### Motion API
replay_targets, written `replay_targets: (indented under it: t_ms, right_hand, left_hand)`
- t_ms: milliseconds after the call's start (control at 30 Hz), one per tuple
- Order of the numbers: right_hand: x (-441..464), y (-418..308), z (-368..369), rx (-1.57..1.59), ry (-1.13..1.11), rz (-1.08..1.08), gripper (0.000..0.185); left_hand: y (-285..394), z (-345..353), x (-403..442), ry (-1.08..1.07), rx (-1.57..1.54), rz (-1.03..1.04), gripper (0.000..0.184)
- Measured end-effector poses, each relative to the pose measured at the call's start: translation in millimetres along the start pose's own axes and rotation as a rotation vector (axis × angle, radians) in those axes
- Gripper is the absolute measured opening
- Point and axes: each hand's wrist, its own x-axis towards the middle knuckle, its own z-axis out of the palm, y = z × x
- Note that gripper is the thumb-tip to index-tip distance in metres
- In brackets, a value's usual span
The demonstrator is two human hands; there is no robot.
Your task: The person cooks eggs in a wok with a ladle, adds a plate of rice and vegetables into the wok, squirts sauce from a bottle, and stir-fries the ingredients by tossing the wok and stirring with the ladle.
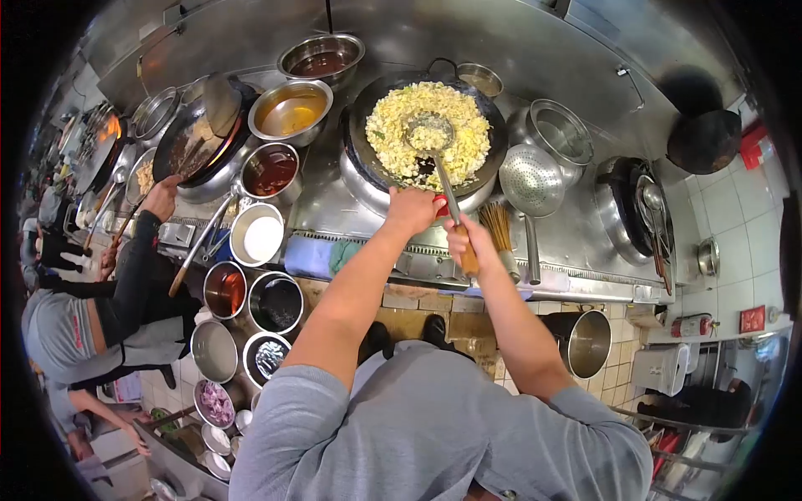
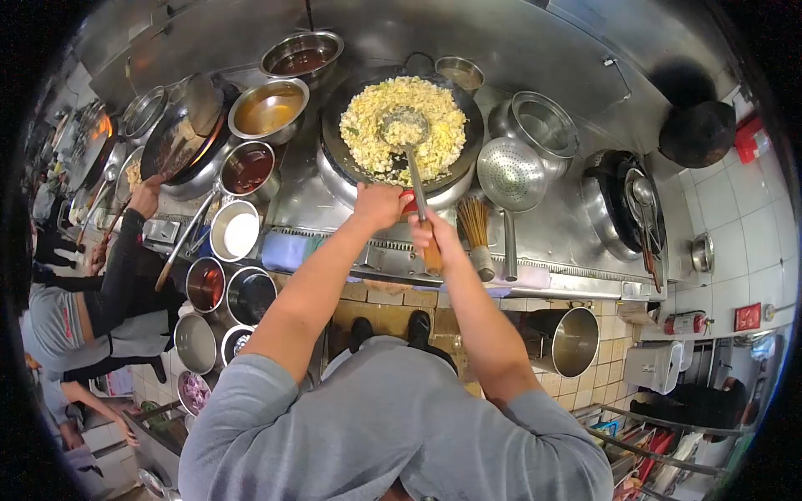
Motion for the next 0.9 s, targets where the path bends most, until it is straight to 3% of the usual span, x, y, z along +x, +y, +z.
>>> replay_targets:
  t_ms: [67,133,167,200,267,367,400,467,600,667,767,800,900]
  right_hand:
    - [7.2,-25.7,38.8,-0.374,0.205,-0.116,0.028]
    - [-29.2,-31.3,66.0,-1.057,0.304,-0.262,0.024]
    - [-45.8,-31.6,61.1,-1.453,0.352,-0.342,0.032]
    - [-56.7,-25.8,41.9,-1.452,0.350,-0.343,0.032]
    - [-62.6,-16.4,-5.9,-2.271,0.412,-1.147,0.043]
    - [-48.3,-43.1,-56.5,-2.214,0.316,-1.129,0.048]
    - [-51.4,-57.2,-38.3,-2.216,0.305,-1.132,0.048]
    - [-64.0,-86.8,21.0,-1.474,0.478,-0.379,0.044]
    - [13.8,-108.0,54.1,-1.117,0.515,-0.563,0.016]
    - [68.2,-96.6,59.8,-1.150,0.465,-0.578,0.015]
    - [77.4,-60.2,71.0,-1.929,0.439,-0.607,0.021]
    - [61.9,-43.2,69.2,-2.115,0.441,-0.682,0.026]
    - [-35.8,-28.7,67.7,-2.252,0.484,-0.426,0.040]
  left_hand:
    - [-0.5,6.8,-2.6,0.141,-0.031,0.012,0.044]
    - [-4.4,3.9,-5.7,0.145,-0.026,0.025,0.041]
    - [-12.9,9.6,-1.3,0.174,-0.139,0.079,0.039]
    - [-21.7,16.2,2.7,0.203,-0.254,0.131,0.037]
    - [-30.6,21.5,6.1,0.236,-0.272,0.166,0.035]
    - [-27.4,23.3,2.5,0.249,-0.196,0.186,0.036]
    - [-22.4,18.0,0.5,0.249,-0.161,0.147,0.036]
    - [-17.9,17.1,-5.9,0.235,-0.119,0.102,0.036]
    - [-15.1,17.4,-4.3,0.259,-0.134,0.070,0.036]
    - [-14.9,18.6,-5.1,0.256,-0.137,0.062,0.036]
    - [-18.5,15.9,-4.1,0.216,-0.132,0.074,0.036]
    - [-21.7,17.9,-2.1,0.233,-0.163,0.095,0.037]
    - [-22.8,19.2,-1.7,0.254,-0.173,0.120,0.038]
